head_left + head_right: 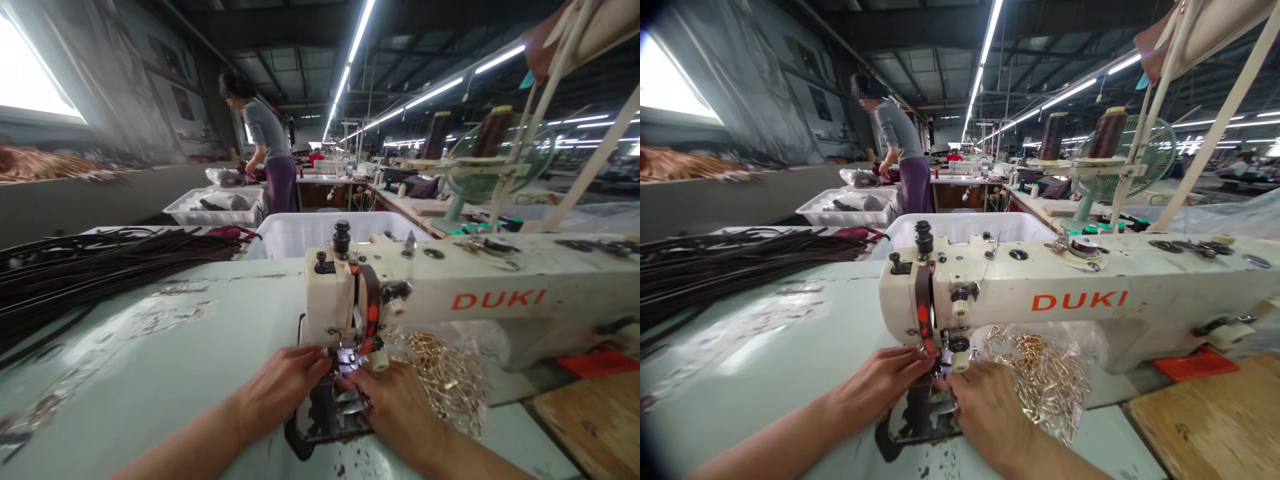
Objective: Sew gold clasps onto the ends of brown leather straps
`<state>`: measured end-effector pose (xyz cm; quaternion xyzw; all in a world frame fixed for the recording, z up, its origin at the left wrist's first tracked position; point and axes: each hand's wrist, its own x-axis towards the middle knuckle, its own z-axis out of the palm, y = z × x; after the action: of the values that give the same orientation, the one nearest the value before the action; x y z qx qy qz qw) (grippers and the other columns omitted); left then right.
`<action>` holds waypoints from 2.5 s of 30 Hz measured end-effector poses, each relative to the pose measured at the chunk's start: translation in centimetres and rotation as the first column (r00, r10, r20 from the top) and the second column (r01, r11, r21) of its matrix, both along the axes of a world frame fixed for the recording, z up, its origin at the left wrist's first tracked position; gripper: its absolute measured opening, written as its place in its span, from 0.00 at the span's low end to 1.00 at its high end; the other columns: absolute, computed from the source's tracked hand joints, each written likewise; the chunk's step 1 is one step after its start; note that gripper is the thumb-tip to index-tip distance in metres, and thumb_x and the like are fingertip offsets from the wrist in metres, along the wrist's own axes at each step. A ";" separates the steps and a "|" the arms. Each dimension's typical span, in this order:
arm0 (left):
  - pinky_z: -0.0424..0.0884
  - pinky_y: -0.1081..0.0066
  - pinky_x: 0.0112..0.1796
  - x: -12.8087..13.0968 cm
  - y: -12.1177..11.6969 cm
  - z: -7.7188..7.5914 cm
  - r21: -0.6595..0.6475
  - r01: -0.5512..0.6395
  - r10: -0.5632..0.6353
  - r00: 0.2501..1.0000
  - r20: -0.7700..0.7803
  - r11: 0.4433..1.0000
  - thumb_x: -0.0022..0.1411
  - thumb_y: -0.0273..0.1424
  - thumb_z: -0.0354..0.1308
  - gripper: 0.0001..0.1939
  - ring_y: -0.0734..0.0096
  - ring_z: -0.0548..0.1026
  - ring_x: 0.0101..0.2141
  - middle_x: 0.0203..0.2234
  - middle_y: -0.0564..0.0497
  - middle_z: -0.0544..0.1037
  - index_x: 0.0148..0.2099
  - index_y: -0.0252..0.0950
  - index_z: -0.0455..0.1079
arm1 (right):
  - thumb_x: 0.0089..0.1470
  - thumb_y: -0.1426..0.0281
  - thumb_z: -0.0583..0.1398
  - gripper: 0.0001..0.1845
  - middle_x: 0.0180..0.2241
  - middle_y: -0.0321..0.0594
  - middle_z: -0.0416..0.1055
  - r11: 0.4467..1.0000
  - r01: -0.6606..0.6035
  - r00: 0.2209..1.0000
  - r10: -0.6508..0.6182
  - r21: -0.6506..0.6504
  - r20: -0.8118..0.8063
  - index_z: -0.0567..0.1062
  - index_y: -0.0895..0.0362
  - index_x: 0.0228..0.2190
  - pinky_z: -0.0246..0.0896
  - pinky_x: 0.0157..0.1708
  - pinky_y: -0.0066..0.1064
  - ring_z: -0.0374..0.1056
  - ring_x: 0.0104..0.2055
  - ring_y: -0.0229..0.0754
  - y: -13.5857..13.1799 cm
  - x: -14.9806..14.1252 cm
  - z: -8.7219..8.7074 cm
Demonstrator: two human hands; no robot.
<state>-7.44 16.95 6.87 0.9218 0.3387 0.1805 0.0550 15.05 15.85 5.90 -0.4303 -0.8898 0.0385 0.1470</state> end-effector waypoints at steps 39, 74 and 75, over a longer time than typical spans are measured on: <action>0.63 0.63 0.55 -0.4 1.9 0.9 0.184 0.038 -0.023 0.996 -0.083 0.982 0.69 0.26 0.48 0.10 0.62 0.66 0.53 0.50 0.43 0.69 0.49 0.33 0.67 | 0.49 0.82 0.60 0.19 0.39 0.43 0.69 0.957 -0.238 0.953 0.198 0.163 0.230 0.66 0.59 0.43 0.64 0.29 0.35 0.68 0.37 0.47 -1.2 -0.7 0.7; 0.72 0.67 0.44 0.0 -0.4 0.2 -0.075 -0.170 0.176 0.981 0.086 0.983 0.68 0.29 0.46 0.16 0.62 0.71 0.44 0.44 0.45 0.72 0.52 0.40 0.71 | 0.59 0.71 0.56 0.07 0.36 0.44 0.72 0.997 0.048 0.984 -0.057 -0.061 -0.169 0.73 0.58 0.38 0.62 0.39 0.32 0.69 0.39 0.45 2.5 1.0 0.2; 0.72 0.66 0.43 0.1 -0.3 0.2 -0.101 -0.163 0.175 0.978 0.114 0.981 0.68 0.29 0.46 0.15 0.61 0.72 0.43 0.44 0.44 0.72 0.51 0.39 0.72 | 0.59 0.70 0.56 0.07 0.36 0.43 0.72 0.997 0.041 0.983 -0.053 -0.072 -0.177 0.74 0.58 0.38 0.62 0.39 0.32 0.69 0.39 0.45 2.6 1.0 0.0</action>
<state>-7.35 16.68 7.07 0.8734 0.4198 0.2249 0.1019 16.01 18.47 5.94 -0.4508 -0.8607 0.1039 0.2126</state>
